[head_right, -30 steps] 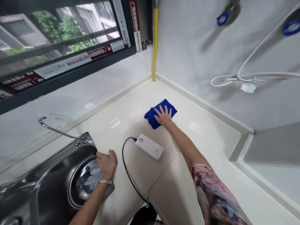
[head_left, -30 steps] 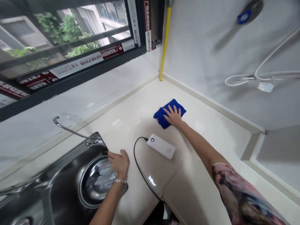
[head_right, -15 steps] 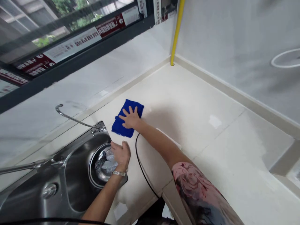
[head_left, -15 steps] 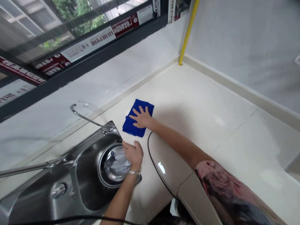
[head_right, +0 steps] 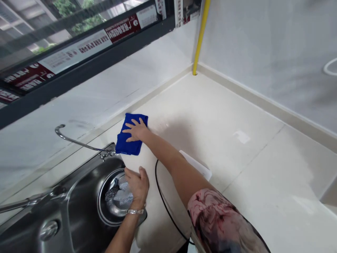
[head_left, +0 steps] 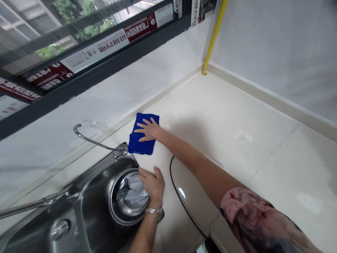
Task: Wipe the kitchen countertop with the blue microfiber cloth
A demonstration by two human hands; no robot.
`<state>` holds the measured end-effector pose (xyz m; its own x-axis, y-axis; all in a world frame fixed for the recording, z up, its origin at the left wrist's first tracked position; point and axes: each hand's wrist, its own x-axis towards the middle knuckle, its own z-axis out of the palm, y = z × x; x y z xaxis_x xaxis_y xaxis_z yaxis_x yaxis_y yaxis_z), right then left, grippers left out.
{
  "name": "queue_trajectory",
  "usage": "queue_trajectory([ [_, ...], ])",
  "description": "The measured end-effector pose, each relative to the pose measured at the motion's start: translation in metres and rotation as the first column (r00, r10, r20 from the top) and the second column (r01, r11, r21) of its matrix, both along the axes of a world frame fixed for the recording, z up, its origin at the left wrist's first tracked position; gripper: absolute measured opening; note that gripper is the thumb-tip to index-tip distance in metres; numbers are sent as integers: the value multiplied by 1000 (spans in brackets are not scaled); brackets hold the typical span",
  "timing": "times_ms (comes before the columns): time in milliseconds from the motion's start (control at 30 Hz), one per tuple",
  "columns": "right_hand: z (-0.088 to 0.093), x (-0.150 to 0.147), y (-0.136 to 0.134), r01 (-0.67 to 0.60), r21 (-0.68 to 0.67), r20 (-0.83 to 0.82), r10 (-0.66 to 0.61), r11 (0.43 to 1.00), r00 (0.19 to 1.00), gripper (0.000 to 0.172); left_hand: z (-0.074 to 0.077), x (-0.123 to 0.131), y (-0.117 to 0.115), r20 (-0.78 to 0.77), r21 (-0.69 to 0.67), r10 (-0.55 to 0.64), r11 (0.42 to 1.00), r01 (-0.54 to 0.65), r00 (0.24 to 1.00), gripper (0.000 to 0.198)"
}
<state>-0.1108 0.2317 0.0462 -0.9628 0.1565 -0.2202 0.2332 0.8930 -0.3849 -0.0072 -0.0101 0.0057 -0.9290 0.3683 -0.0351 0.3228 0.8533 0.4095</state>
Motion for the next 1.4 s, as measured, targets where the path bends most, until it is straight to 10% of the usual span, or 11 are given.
queue_trajectory([
  [400, -4, 68, 139, 376, 72, -39, -374, 924, 927, 81, -6, -11, -5, -18, -52, 1, 999, -2, 1000, 82],
  [833, -47, 239, 315, 691, 74, -96, -685, 719, 722, 98, 8, -15, 4, -22, -111, 100, 989, -102, 995, 80],
  [967, -50, 312, 307, 774, 163, -147, -760, 612, 633, 93, 12, -15, 8, -2, -131, 78, 988, -78, 997, 81],
  [1400, -15, 524, 162, 876, 288, -29, -911, 387, 412, 75, 22, -10, 23, 78, -60, 130, 990, -125, 988, 92],
])
